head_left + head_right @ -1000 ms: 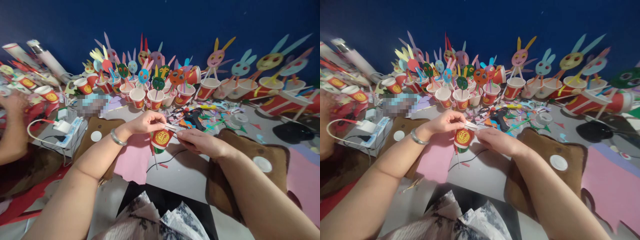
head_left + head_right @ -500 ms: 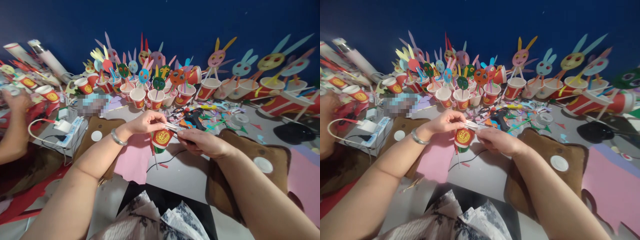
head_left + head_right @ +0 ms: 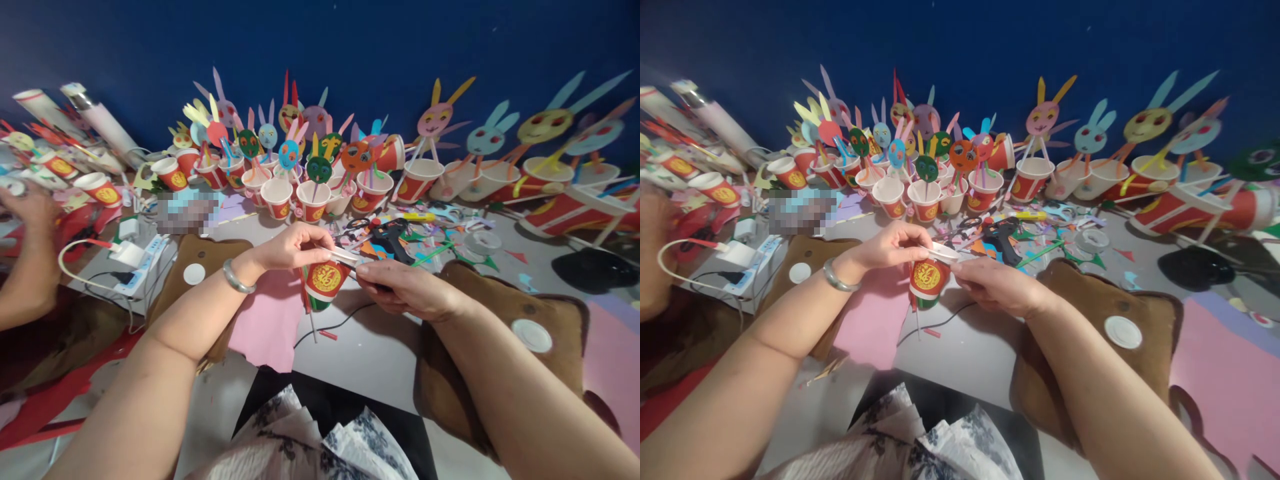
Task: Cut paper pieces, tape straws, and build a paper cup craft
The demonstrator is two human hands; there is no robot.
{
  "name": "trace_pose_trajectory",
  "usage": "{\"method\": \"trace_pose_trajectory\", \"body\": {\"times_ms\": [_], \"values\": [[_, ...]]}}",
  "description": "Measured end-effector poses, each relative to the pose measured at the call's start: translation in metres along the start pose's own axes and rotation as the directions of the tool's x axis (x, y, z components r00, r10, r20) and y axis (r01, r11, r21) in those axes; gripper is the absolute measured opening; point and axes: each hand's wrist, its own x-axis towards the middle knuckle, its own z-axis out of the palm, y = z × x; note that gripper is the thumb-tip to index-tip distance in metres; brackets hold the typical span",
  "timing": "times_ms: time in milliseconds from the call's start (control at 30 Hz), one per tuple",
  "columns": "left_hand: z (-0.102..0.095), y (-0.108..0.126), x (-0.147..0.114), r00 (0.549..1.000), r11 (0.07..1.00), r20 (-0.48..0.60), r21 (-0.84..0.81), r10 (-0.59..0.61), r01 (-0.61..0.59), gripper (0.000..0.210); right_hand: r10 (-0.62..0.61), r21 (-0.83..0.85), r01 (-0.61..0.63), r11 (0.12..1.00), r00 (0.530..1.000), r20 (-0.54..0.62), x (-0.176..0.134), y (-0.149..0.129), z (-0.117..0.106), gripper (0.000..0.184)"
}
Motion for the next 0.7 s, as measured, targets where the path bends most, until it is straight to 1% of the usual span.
{"method": "trace_pose_trajectory", "body": {"times_ms": [233,367,533,633,700], "values": [[0.0004,0.0009,-0.0006,1.000,1.000,-0.004,-0.004,-0.023,0.023,0.009,-0.040,-0.008,0.041,0.999,0.999,0.017,0.0005,0.0020,-0.0023,0.049],[0.0000,0.0009,-0.0011,1.000,1.000,0.005,0.001,-0.024,0.024,0.010,-0.084,-0.042,0.085,0.995,0.996,0.018,0.0005,0.0023,-0.0041,0.050],[-0.0001,-0.0004,-0.0009,0.999,0.999,-0.004,0.015,-0.036,0.036,0.013,-0.128,-0.120,0.133,0.984,0.991,0.045,0.0012,0.0023,-0.0030,0.052],[0.0007,-0.0004,-0.0004,0.999,0.999,-0.014,0.011,-0.032,0.032,0.014,-0.137,-0.199,0.143,0.970,0.989,0.047,0.0005,0.0021,-0.0018,0.051],[0.0016,-0.0006,0.0000,0.999,0.999,-0.032,0.004,-0.035,0.035,0.015,-0.146,-0.260,0.163,0.952,0.986,0.081,-0.0017,0.0011,-0.0018,0.052]]}}
